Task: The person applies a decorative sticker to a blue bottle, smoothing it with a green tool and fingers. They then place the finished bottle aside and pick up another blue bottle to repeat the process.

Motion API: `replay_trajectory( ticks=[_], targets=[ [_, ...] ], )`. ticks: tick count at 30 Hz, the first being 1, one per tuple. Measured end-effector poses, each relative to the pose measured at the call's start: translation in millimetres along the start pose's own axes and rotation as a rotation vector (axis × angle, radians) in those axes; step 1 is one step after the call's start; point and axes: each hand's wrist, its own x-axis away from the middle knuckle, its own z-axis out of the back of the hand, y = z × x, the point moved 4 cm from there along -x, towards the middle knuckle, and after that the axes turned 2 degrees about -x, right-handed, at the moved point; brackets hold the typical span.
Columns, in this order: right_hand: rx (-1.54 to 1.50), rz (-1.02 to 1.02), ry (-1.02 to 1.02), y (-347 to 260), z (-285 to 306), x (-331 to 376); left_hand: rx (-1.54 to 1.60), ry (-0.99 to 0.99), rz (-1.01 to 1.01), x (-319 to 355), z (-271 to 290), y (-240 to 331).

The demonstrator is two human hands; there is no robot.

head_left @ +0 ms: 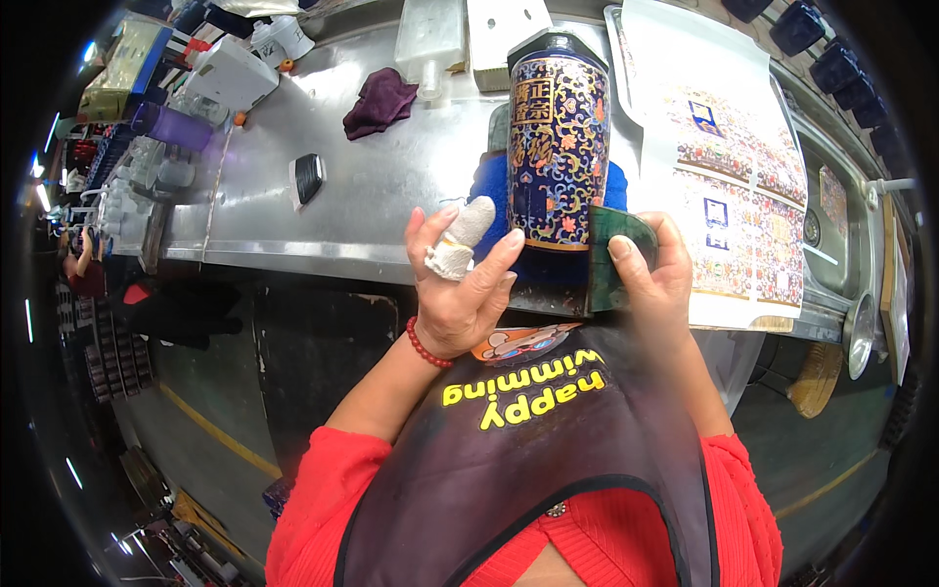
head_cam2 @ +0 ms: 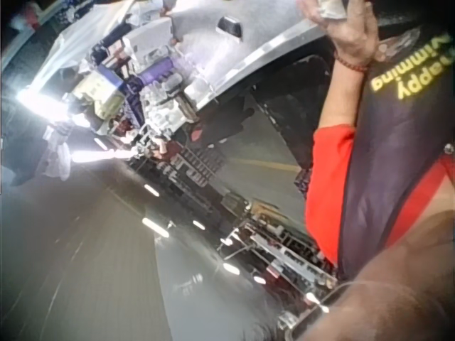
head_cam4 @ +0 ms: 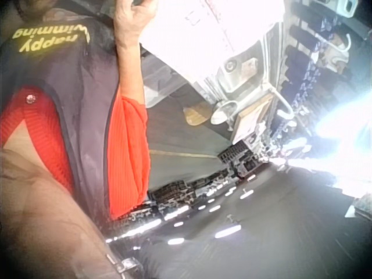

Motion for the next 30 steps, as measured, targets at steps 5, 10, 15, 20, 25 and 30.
replay_trajectory(
  ticks=[5,10,15,20,25,30],
  targets=[
    [0.027,0.028,-0.009,-3.5,0.4,-0.9,-0.011,0.004,-0.058,-2.0,3.2,1.3],
    [-0.036,-0.007,-0.033,-6.8,1.0,1.1,0.024,-0.013,0.001,-19.6,-2.1,-5.0],
    [-0.059,0.006,-0.012,-10.7,4.8,1.8,-0.13,-0.091,-0.049,-46.2,-13.5,-4.9],
    [-0.051,-0.017,0.032,-13.0,11.6,1.7,-0.291,-0.156,-0.158,-56.5,-2.0,-1.0],
    [-0.009,0.008,-0.031,-15.0,11.3,1.5,0.074,-0.193,-0.063,-62.8,-1.8,2.1],
    [-0.029,0.023,-0.019,-13.6,10.6,0.2,0.188,-0.2,-0.014,-68.7,-12.6,-1.2]
  ],
)
